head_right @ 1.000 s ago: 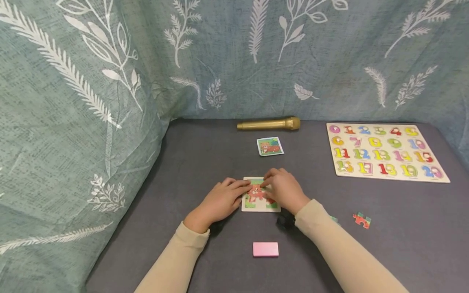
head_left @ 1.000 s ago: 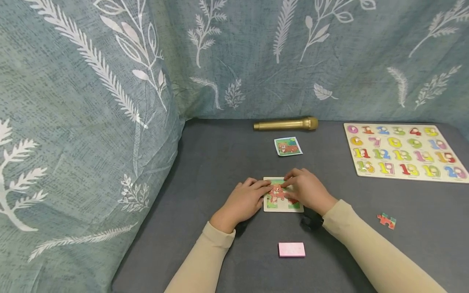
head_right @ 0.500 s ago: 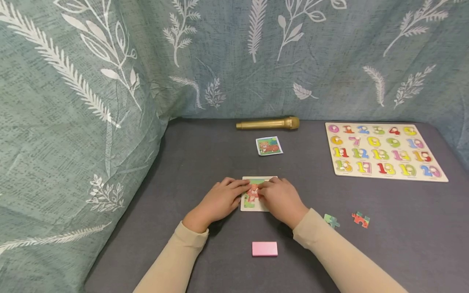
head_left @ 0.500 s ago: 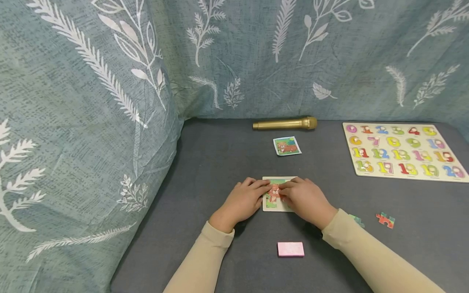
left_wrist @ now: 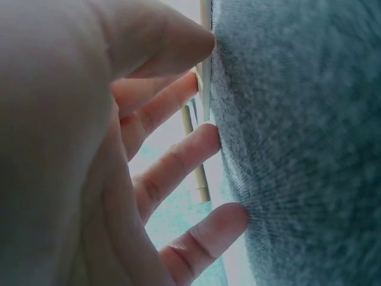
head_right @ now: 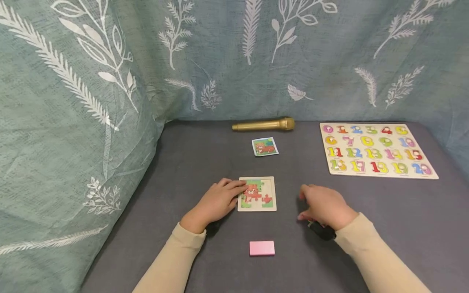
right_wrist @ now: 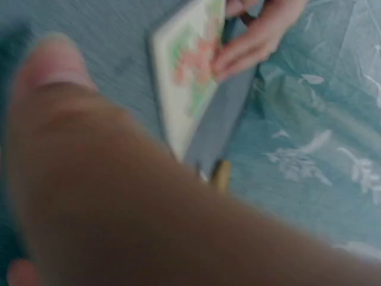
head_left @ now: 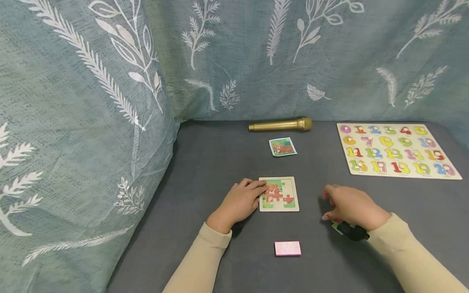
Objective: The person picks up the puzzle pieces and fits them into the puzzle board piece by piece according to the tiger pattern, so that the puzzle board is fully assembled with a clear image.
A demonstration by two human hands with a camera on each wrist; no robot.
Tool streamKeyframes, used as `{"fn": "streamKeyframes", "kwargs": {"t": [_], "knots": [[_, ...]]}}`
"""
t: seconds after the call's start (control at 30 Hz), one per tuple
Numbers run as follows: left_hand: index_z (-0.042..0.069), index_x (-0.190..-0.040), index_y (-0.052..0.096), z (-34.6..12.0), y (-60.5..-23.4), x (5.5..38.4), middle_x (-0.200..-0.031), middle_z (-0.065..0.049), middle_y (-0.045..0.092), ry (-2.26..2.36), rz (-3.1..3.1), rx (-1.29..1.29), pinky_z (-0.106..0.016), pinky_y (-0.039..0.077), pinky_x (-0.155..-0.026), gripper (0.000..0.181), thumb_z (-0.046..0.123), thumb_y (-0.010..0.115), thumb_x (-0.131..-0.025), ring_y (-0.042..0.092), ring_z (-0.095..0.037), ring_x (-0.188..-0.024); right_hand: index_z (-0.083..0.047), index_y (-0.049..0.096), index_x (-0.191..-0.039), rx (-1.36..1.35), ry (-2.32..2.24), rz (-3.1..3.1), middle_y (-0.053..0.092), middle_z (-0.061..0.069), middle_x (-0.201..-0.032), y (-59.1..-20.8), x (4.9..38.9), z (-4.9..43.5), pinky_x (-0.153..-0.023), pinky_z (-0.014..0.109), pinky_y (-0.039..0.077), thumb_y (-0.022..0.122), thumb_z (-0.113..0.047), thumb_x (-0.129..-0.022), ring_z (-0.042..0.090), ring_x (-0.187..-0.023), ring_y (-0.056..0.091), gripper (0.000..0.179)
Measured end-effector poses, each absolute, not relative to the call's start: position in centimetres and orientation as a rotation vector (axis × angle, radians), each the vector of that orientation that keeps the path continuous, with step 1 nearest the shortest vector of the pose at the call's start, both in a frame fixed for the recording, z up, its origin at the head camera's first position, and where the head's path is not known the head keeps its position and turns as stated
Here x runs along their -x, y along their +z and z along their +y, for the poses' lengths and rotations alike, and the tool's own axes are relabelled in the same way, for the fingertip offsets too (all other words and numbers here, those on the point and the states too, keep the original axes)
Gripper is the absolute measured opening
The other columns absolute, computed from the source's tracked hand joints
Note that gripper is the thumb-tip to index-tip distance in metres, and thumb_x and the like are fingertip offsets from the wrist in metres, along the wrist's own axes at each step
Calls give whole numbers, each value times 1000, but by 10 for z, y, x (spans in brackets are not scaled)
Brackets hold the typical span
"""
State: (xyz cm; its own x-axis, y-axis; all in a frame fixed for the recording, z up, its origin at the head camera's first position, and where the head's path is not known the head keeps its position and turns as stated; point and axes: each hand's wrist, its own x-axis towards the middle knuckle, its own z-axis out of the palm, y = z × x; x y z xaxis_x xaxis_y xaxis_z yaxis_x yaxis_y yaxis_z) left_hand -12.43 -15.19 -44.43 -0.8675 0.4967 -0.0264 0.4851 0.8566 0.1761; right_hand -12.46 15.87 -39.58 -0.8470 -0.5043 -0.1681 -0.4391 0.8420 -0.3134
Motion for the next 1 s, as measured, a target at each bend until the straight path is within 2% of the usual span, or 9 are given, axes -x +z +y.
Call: {"fn": "streamKeyframes", "kwargs": {"t": [0.07,0.27,0.5,0.57,0.67,0.73,0.8,0.9,1.0], "knots": [[22,-151,59,-153,-445,125,-158,4,50,240,2961,-764,-48,47,-102,44,21,61,-108,50,-23,-134,-10,63,-99,666,-442,2672,52,-2,-85,-401,122,169,-62,36,47,96,-25,-74,11,-65,52,44],[21,-152,59,-154,-445,125,-158,3,50,282,2945,-765,-51,47,-103,44,19,60,-107,50,-24,-134,-12,62,-90,617,-712,2524,52,-1,-80,-417,113,181,-54,29,49,91,-5,-78,11,-52,55,32],[20,-152,59,-153,-446,127,-158,2,50,292,2947,-778,-51,47,-102,45,17,60,-107,50,-24,-133,-18,64,-92,784,-687,2588,49,-6,-85,-421,106,192,-59,27,47,93,-2,-75,3,-67,48,37],[20,-151,60,-153,-446,126,-157,2,51,294,2951,-781,-51,47,-102,45,17,61,-107,50,-24,-132,-19,64,-90,849,-743,2571,50,-9,-82,-421,108,191,-61,27,46,92,-3,-77,2,-70,47,34],[20,-151,59,-155,-445,126,-157,2,51,305,2950,-781,-51,47,-102,45,16,61,-107,51,-25,-132,-16,66,-88,814,-931,2498,55,-9,-76,-415,117,183,-57,26,46,86,0,-84,3,-65,51,26],[20,-151,59,-156,-445,126,-157,2,51,313,2953,-778,-52,47,-102,45,17,61,-107,51,-25,-132,-10,68,-92,756,-1072,2459,58,-6,-75,-411,126,174,-57,26,48,80,2,-89,7,-64,56,17],[21,-152,59,-156,-444,125,-157,2,51,319,2952,-772,-52,47,-102,45,17,61,-107,51,-25,-133,-2,70,-102,679,-1193,2428,60,-1,-77,-406,137,162,-59,29,53,74,3,-95,12,-66,62,9],[21,-152,59,-156,-443,125,-157,2,51,318,2947,-774,-51,47,-101,45,17,62,-107,51,-25,-133,7,68,-118,572,-1311,2386,66,7,-87,-403,152,145,-68,34,59,65,2,-101,20,-77,69,18],[20,-151,60,-153,-442,124,-157,2,51,312,2943,-791,-50,47,-101,44,17,61,-107,51,-25,-133,7,67,-117,484,-1369,2357,68,12,-97,-402,164,133,-77,40,61,63,0,-104,26,-87,72,16]]}}
